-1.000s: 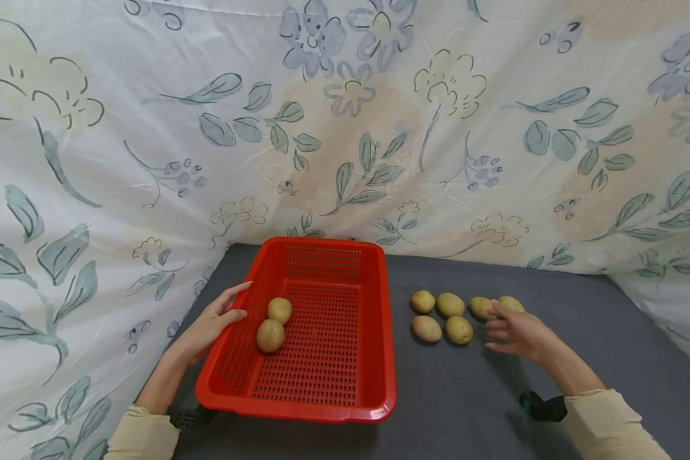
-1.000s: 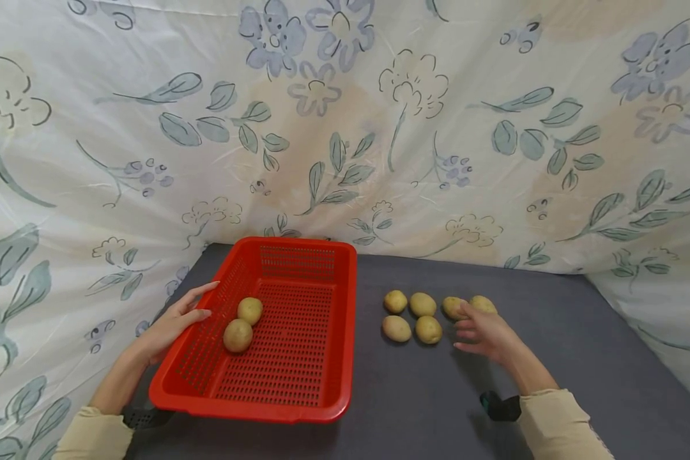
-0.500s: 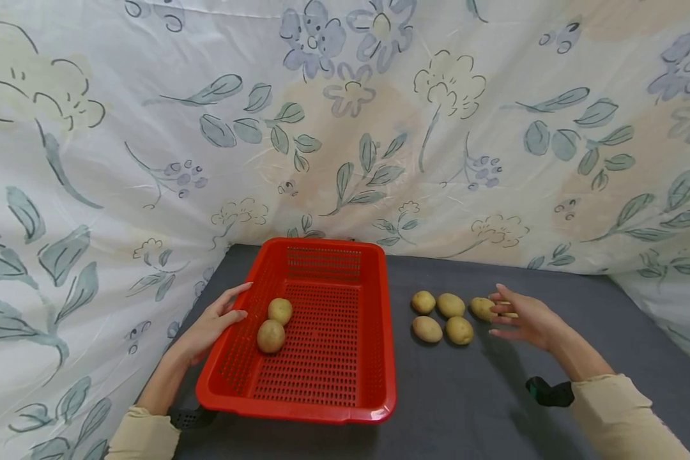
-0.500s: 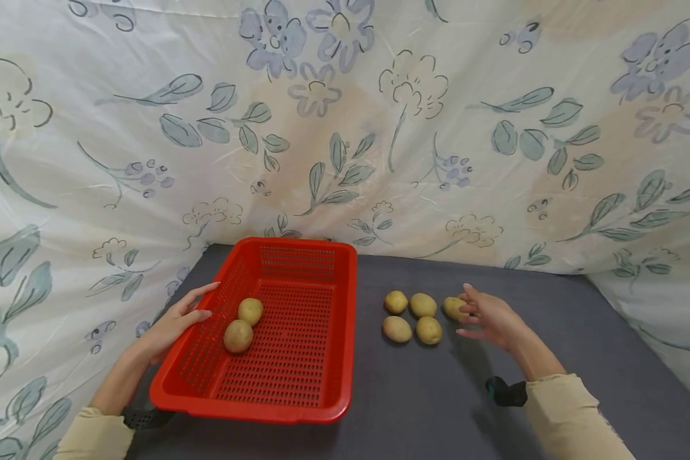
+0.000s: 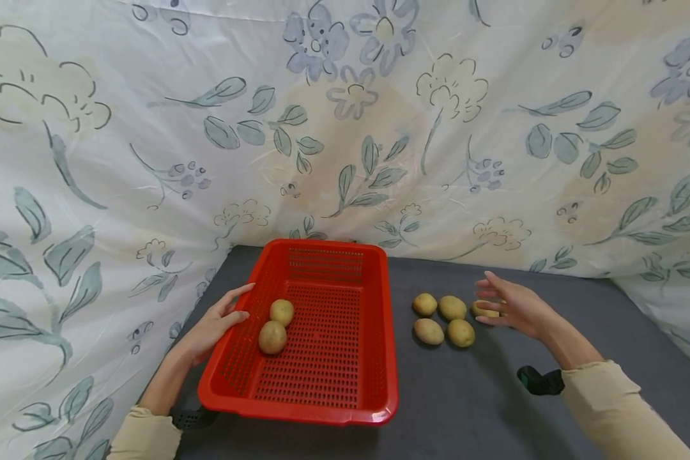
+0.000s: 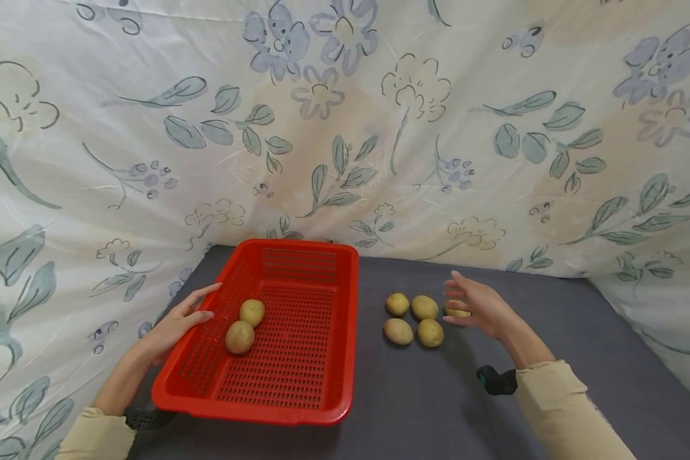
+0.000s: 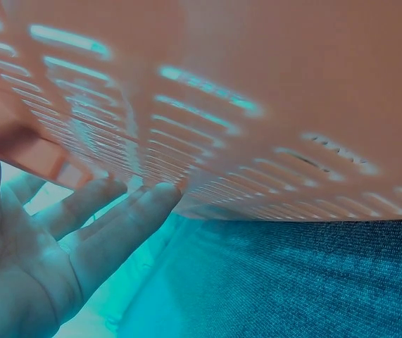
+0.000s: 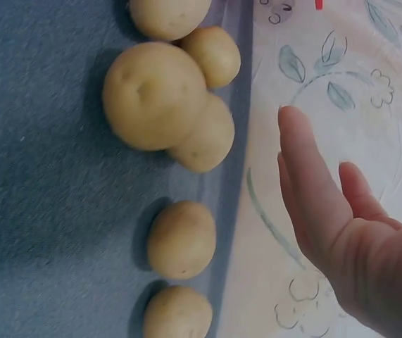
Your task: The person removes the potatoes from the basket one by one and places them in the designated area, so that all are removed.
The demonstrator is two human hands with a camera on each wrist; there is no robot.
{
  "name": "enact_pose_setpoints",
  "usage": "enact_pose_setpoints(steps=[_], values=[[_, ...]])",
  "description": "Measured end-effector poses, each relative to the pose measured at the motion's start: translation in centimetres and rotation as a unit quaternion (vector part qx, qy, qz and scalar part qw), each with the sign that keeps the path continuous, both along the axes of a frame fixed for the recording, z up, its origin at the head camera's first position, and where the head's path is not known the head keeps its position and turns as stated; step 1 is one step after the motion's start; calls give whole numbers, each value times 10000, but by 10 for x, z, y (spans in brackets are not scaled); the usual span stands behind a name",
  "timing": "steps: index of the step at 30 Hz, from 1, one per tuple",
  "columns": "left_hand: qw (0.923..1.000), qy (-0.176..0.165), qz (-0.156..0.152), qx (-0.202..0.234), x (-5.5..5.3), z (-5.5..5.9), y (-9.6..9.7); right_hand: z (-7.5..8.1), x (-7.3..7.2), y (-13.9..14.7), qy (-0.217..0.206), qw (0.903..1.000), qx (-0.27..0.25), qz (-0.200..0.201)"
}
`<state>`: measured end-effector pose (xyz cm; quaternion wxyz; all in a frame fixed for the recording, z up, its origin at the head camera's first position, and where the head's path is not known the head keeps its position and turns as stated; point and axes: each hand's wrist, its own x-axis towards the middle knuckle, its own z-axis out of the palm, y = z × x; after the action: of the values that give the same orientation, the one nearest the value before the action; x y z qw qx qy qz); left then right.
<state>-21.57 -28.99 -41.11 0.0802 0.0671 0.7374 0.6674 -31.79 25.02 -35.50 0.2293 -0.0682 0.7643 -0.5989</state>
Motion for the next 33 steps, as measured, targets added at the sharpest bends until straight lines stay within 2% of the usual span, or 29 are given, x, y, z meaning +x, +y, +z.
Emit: enact_pose_setpoints(steps=[11,33], values=[[9999,4,-54,126,0,-1,-1,14,-4,-28,175,9995,-28,257],[9997,66,-121,190,-1,-2,-1,33,-17,-100,-13,9984,-265,498]])
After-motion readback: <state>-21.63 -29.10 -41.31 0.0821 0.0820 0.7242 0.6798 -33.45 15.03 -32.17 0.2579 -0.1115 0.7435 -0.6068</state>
